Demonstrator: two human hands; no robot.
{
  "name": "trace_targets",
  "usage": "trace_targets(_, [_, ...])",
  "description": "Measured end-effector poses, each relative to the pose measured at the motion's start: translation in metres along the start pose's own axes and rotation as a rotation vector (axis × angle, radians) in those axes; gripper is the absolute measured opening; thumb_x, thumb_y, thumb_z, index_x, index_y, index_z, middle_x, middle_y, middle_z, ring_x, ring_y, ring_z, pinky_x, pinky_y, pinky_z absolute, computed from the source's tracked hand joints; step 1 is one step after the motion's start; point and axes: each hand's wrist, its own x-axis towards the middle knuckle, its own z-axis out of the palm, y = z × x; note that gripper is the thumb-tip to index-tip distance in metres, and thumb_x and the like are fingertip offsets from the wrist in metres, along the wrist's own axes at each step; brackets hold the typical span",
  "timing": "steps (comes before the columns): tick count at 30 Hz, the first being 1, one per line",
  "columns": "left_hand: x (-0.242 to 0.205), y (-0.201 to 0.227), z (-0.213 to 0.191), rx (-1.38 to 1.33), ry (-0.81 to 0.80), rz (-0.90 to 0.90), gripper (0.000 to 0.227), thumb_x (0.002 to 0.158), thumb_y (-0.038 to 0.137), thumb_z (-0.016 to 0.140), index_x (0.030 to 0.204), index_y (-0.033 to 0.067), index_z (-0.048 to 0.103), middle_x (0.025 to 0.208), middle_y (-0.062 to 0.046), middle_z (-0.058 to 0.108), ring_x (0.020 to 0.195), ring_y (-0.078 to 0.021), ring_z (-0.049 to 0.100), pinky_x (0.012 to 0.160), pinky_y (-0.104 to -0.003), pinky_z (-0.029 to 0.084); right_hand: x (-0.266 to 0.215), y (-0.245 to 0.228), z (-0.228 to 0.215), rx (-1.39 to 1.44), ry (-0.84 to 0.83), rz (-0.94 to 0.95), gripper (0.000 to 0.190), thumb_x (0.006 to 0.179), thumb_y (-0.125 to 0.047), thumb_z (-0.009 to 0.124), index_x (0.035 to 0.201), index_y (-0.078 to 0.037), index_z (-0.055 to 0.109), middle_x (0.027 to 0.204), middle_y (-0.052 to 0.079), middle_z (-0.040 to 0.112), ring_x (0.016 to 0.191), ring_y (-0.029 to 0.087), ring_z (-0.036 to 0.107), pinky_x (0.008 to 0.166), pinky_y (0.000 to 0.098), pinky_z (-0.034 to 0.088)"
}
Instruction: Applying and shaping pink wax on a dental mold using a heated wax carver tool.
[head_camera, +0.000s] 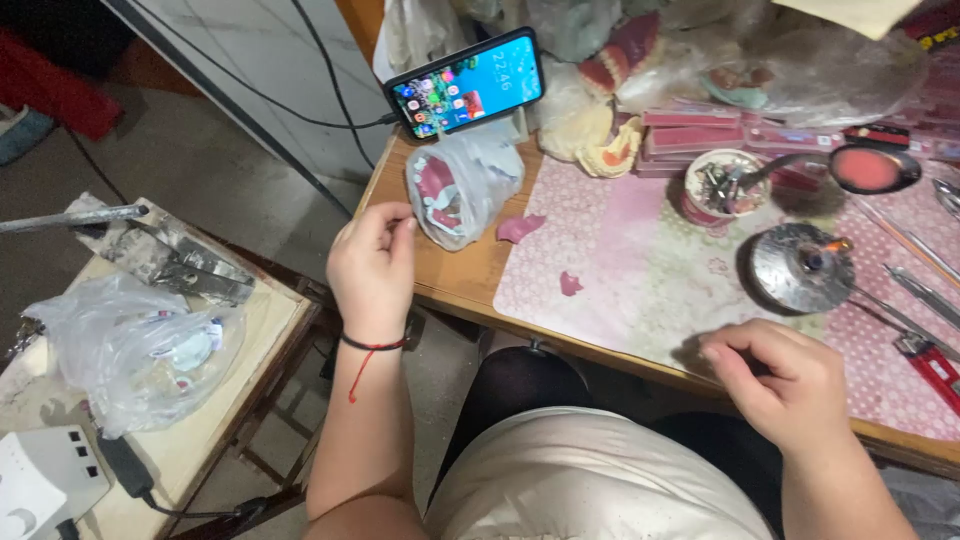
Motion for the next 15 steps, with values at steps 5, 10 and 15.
trace_targets(5, [0.017,-0.016,0.013,0.035,-0.135,0.168,0.019,0.095,0.012,0.073,0.114,0.0111,0.076,0.111,-0.006,0.071,0.1,-0.0291,0.065,0.084,-0.042,0.054,0.003,-0.01,0.007,-0.079,-0.01,0.042,0.011,0.095,-0.019,0.072,0.087,-0.01,0.075,0.087,0.0,0.077,0.076,0.013,0.071,0.072,0.0237,0.05])
trace_targets(10, [0.033,-0.013,0.01,-0.011,-0.284,0.408,0.028,0.093,0.017,0.078,0.12,0.0095,0.076,0.117,-0.008,0.069,0.107,-0.0341,0.059,0.091,-0.044,0.051,0.036,-0.05,0.023,-0.201,-0.077,-0.046,0.012,0.091,-0.029,0.074,0.091,-0.019,0.08,0.087,-0.003,0.078,0.074,0.012,0.072,0.071,0.0247,0.052])
trace_targets(15, [0.05,-0.022,0.001,0.023,-0.069,0.241,0.015,0.098,0.01,0.064,0.106,0.0083,0.077,0.103,-0.009,0.07,0.094,-0.0343,0.06,0.08,-0.045,0.05,0.092,-0.104,0.045,-0.232,-0.269,-0.479,0.017,0.1,-0.029,0.062,0.09,-0.015,0.063,0.071,0.003,0.06,0.062,0.028,0.062,0.054,0.0394,0.049])
